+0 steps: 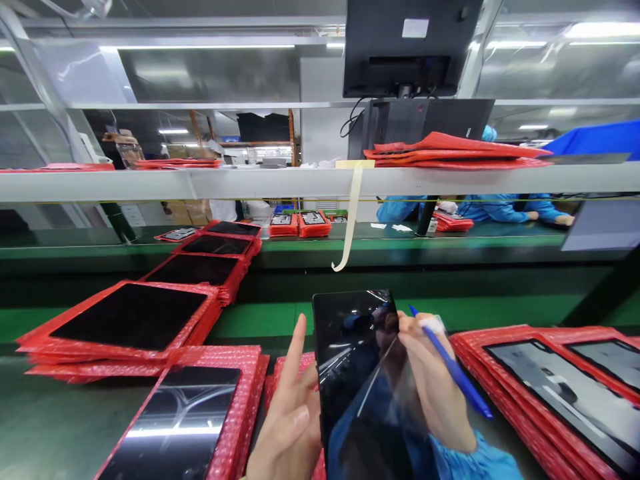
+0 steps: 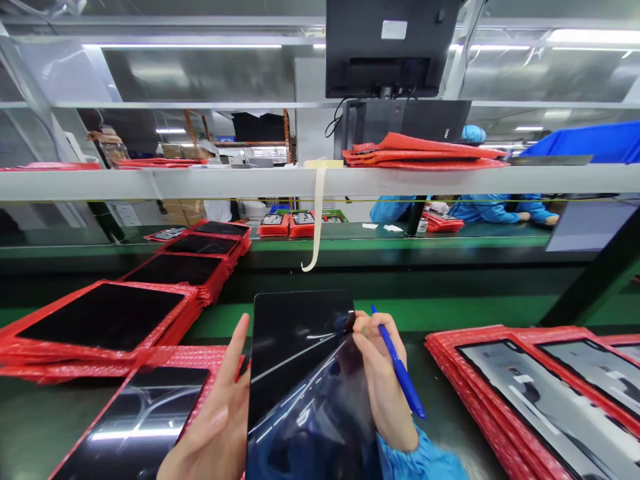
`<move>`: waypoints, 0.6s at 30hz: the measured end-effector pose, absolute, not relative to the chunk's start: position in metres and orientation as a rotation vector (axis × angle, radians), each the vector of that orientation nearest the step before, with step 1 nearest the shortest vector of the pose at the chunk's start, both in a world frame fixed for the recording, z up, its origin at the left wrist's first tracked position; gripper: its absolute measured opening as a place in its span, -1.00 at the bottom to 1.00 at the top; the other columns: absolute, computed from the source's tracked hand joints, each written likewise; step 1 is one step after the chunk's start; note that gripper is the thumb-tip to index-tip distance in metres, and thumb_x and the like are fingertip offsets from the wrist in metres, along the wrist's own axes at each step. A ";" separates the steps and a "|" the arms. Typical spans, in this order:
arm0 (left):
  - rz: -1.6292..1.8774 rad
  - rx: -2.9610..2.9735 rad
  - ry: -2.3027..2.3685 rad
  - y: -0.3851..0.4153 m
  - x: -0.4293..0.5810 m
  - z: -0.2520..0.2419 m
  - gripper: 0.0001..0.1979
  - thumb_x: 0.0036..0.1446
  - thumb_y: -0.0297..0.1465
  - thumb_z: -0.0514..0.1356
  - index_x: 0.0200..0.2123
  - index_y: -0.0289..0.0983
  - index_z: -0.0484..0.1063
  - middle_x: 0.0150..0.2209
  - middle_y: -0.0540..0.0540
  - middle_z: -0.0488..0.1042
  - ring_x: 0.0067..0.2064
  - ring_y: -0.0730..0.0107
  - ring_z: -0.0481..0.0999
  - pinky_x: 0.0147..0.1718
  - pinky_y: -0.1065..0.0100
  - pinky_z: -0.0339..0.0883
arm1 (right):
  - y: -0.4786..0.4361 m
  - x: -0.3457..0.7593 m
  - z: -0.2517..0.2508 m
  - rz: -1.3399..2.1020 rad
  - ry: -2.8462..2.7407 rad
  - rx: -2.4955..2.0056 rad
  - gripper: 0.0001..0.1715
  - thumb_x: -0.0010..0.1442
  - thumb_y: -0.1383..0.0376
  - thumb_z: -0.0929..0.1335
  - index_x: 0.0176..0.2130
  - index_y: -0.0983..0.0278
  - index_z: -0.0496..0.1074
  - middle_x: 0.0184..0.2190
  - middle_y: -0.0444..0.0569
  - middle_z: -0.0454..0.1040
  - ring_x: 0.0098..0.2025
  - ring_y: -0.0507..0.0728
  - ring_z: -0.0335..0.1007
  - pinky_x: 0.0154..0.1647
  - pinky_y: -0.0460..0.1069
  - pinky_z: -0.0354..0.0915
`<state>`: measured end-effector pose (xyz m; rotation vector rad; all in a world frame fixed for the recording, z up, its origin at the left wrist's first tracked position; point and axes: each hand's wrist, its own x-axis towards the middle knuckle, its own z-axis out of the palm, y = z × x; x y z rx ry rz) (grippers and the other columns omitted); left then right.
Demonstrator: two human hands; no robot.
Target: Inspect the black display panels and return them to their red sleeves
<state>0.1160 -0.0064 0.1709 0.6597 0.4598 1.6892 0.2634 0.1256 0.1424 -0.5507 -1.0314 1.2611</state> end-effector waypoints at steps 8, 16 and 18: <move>1.773 0.777 0.988 -0.001 0.121 0.145 -0.16 -0.10 -0.28 0.40 0.26 -0.11 0.19 0.26 -0.12 0.30 0.31 0.03 0.15 0.22 0.17 0.11 | 0.117 0.259 0.146 1.215 -1.117 -0.569 -0.67 0.09 0.29 0.48 -0.21 0.07 0.31 0.19 -0.11 0.38 0.21 0.24 0.28 0.27 0.23 0.09; 1.733 0.544 1.380 0.009 0.082 0.077 -0.40 0.07 -0.14 0.27 0.16 -0.20 0.32 0.19 -0.14 0.39 0.36 0.09 -0.03 0.30 0.08 -0.15 | 0.124 0.267 0.102 1.268 -1.217 -0.699 -0.75 0.15 0.17 0.42 -0.15 0.11 0.38 0.12 0.00 0.48 0.21 0.21 0.31 0.28 0.19 0.11; 1.686 0.529 1.405 0.006 0.067 0.060 -0.46 0.04 -0.17 0.30 0.08 -0.22 0.40 0.14 -0.15 0.44 0.37 0.09 -0.11 0.31 0.06 -0.24 | 0.135 0.278 0.083 1.228 -1.271 -0.775 -0.69 0.06 0.16 0.47 -0.17 0.17 0.45 0.06 0.04 0.52 0.16 0.24 0.38 0.26 0.17 0.15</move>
